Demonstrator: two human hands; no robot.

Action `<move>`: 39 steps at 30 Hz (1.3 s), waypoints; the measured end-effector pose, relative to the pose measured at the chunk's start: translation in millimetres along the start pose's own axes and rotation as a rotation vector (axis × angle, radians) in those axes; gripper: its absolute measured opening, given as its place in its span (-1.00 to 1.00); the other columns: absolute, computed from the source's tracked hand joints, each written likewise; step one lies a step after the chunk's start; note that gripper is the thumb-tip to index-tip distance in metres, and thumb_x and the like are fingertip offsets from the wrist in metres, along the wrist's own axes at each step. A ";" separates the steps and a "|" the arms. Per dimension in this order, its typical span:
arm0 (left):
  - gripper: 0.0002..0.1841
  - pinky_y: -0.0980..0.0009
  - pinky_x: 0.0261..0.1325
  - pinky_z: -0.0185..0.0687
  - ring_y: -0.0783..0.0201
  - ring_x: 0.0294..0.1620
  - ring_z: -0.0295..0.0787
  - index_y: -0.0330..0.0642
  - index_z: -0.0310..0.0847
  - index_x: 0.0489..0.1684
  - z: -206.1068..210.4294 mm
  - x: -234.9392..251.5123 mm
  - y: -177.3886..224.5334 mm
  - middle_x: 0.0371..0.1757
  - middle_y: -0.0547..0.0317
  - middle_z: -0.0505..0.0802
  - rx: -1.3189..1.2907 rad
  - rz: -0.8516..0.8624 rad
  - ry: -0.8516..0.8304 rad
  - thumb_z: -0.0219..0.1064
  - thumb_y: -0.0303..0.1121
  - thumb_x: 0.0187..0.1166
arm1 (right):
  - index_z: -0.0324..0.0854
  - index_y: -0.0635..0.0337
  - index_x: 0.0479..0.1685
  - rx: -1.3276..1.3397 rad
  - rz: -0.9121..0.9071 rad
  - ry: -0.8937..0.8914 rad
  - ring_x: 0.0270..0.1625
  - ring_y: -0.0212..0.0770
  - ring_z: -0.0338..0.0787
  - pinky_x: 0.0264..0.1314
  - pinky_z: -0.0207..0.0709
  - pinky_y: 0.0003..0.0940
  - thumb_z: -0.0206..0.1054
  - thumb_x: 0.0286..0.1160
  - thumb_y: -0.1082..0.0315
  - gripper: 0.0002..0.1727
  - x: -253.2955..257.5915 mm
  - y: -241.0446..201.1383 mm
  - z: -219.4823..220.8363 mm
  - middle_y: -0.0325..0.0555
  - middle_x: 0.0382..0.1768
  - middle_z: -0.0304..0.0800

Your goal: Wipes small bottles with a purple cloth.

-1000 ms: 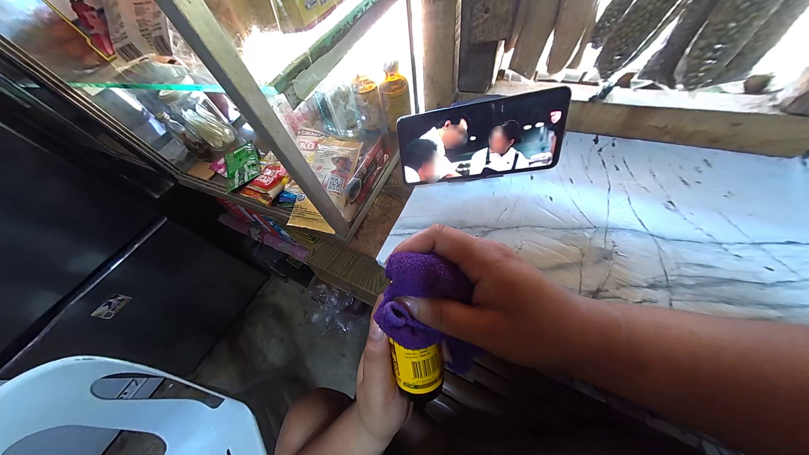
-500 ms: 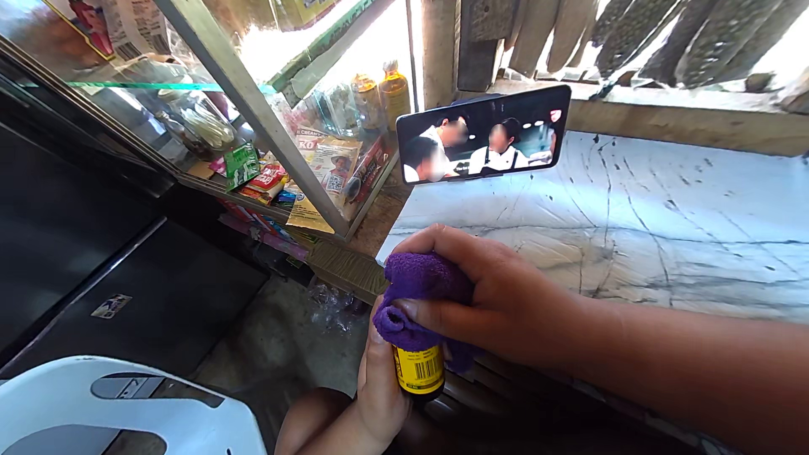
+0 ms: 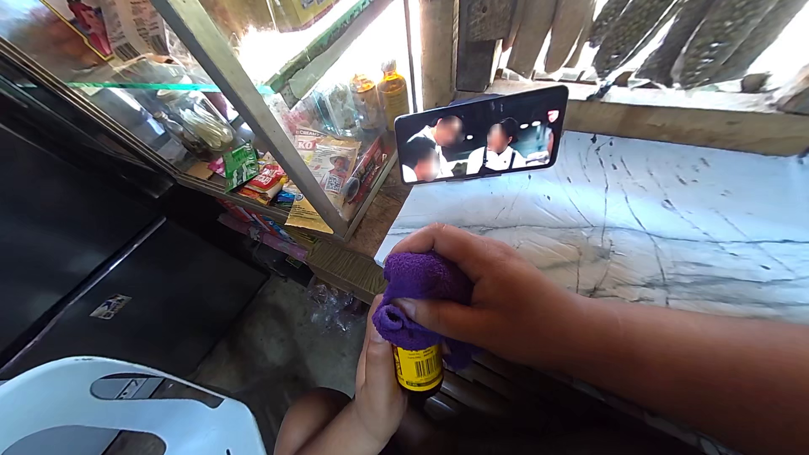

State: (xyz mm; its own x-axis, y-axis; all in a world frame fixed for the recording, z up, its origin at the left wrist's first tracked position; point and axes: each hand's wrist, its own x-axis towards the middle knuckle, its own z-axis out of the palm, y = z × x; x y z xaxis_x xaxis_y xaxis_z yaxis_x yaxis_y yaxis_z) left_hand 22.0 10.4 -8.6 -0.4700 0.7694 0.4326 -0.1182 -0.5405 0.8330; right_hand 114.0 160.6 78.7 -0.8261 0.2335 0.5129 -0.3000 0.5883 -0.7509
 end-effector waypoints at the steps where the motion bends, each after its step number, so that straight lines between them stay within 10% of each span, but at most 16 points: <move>1: -0.48 0.48 -0.06 0.77 0.47 -0.08 0.82 0.10 0.53 0.35 -0.2 0.6 0.5 -0.03 0.35 0.86 0.006 -0.001 0.006 -0.02 0.24 0.73 | 0.67 0.04 0.15 0.003 -0.004 0.009 -0.09 -0.65 0.77 -0.08 0.70 -0.71 0.45 0.44 0.22 -0.68 0.3 0.4 0.0 -0.42 -0.14 0.79; 10: -0.46 0.48 0.22 0.70 0.52 0.16 0.79 0.19 0.62 0.40 1.4 4.0 3.4 0.17 0.45 0.87 -0.024 0.027 0.014 -0.02 0.23 0.71 | 0.65 0.04 0.16 -0.003 0.020 0.054 -0.16 -0.64 0.77 -0.18 0.70 -0.71 0.45 0.40 0.26 -0.66 1.2 -0.5 -0.8 -0.42 -0.17 0.78; 15: -0.49 0.47 0.02 0.74 0.48 0.00 0.79 0.06 0.52 0.39 0.6 3.3 2.7 0.10 0.35 0.84 -0.023 -0.010 0.010 0.06 0.19 0.72 | 0.65 0.02 0.18 -0.023 0.024 0.037 -0.13 -0.64 0.76 -0.13 0.71 -0.68 0.44 0.44 0.23 -0.67 0.9 1.0 -0.2 -0.44 -0.16 0.77; 26: -0.56 0.39 0.12 0.77 0.37 0.07 0.86 -0.10 0.78 0.08 3.1 6.2 10.1 0.00 0.17 0.91 -0.543 -0.045 0.086 0.12 0.04 0.74 | 0.33 0.02 0.72 -0.364 -0.184 -0.118 0.54 -0.21 0.56 0.52 0.51 -0.24 0.42 0.38 -0.24 -0.09 -9.5 2.6 10.2 -0.12 0.45 0.61; 39: -0.49 0.54 -0.23 0.71 0.52 -0.21 0.83 0.09 0.79 0.07 0.4 -1.3 3.9 -0.14 0.34 0.91 -0.267 -0.063 0.034 0.06 0.24 0.69 | 0.62 -0.01 0.41 -0.210 -0.126 -0.064 0.12 -0.49 0.70 0.14 0.64 -0.51 0.44 0.47 -0.04 -0.44 -3.5 1.5 3.5 -0.34 0.04 0.73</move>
State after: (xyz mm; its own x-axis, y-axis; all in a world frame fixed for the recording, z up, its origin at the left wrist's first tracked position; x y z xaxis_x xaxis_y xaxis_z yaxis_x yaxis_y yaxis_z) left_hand 22.5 7.4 -5.8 -0.4831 0.7949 0.3672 -0.3723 -0.5660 0.7355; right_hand 114.7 158.0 74.3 -0.8189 0.1022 0.5648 -0.3025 0.7594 -0.5760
